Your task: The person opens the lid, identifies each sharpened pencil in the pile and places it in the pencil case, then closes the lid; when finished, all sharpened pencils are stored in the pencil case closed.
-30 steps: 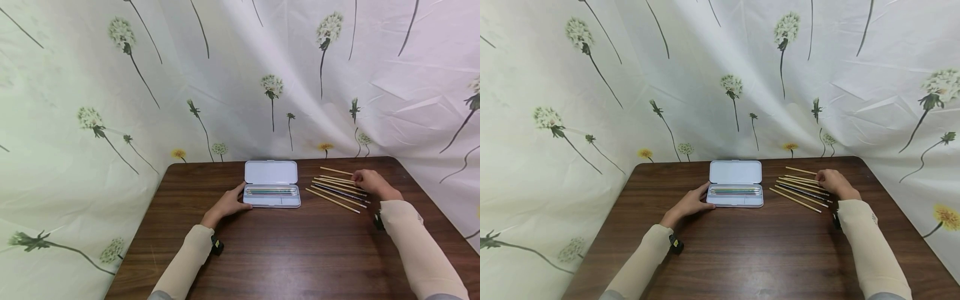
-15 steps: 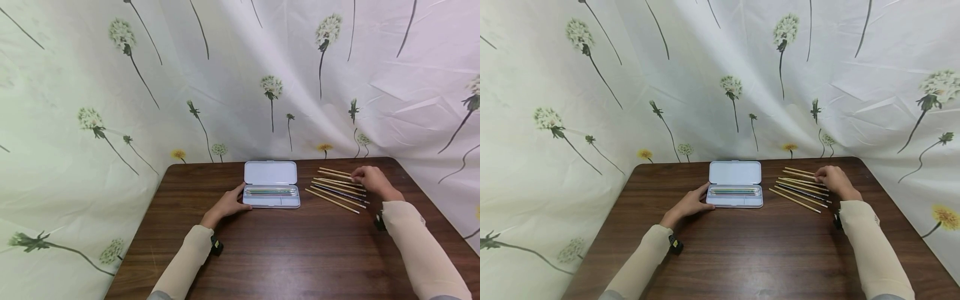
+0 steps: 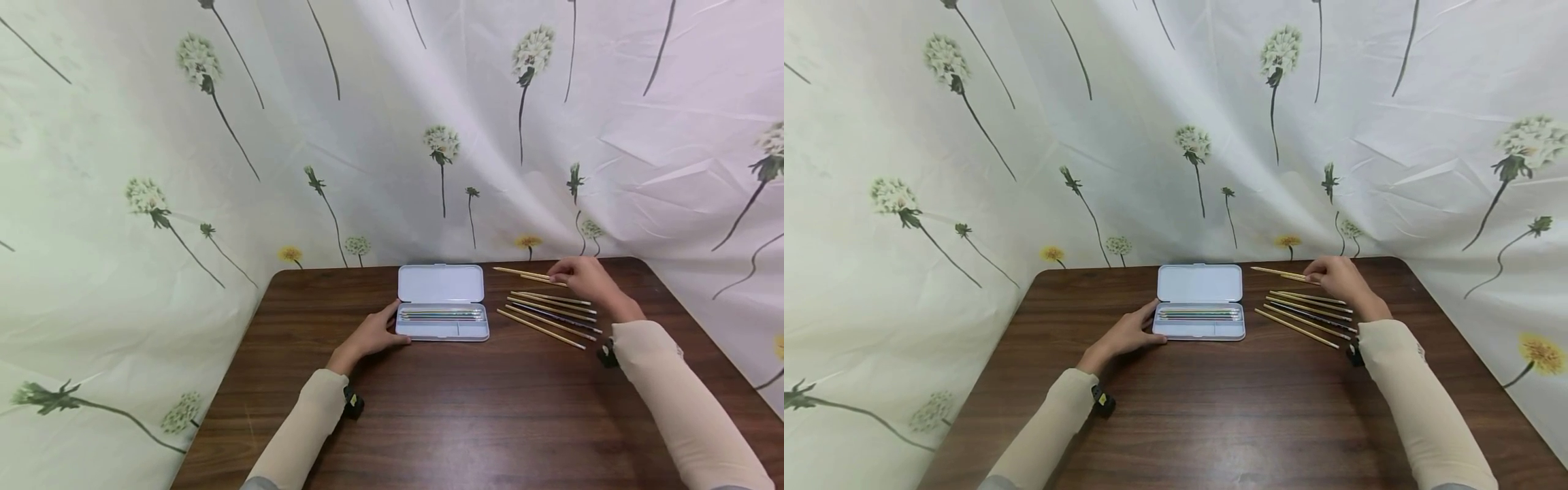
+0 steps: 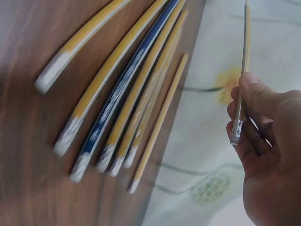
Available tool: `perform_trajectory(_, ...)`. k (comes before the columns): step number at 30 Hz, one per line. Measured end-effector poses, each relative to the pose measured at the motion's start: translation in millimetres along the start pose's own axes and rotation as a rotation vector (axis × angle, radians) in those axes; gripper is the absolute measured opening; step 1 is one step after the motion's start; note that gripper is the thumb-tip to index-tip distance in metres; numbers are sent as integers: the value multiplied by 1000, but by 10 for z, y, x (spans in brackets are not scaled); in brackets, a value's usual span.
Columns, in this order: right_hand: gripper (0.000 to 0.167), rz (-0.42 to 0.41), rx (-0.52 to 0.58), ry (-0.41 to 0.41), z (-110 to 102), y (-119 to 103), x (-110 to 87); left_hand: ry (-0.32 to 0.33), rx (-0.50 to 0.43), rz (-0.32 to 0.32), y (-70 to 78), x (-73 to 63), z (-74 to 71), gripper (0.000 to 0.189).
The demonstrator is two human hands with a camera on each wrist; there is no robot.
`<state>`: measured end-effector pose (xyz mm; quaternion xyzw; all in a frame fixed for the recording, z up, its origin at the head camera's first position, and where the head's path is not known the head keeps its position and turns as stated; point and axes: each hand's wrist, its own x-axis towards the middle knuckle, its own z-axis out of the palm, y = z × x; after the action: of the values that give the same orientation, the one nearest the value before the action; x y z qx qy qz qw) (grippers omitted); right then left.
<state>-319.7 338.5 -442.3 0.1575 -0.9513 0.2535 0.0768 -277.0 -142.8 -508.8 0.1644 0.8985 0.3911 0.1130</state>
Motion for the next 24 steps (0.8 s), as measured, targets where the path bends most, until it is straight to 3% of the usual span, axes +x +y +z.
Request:
perform_trajectory(16, 9, -172, 65, -21, 224, -624, 258, -6, 11, 6, 0, -17, -6, 101)
perform_trajectory(24, 10, -197, 116, -61, 436, -936, 369, 1, 7, -2, -4, -8, -2, 101)
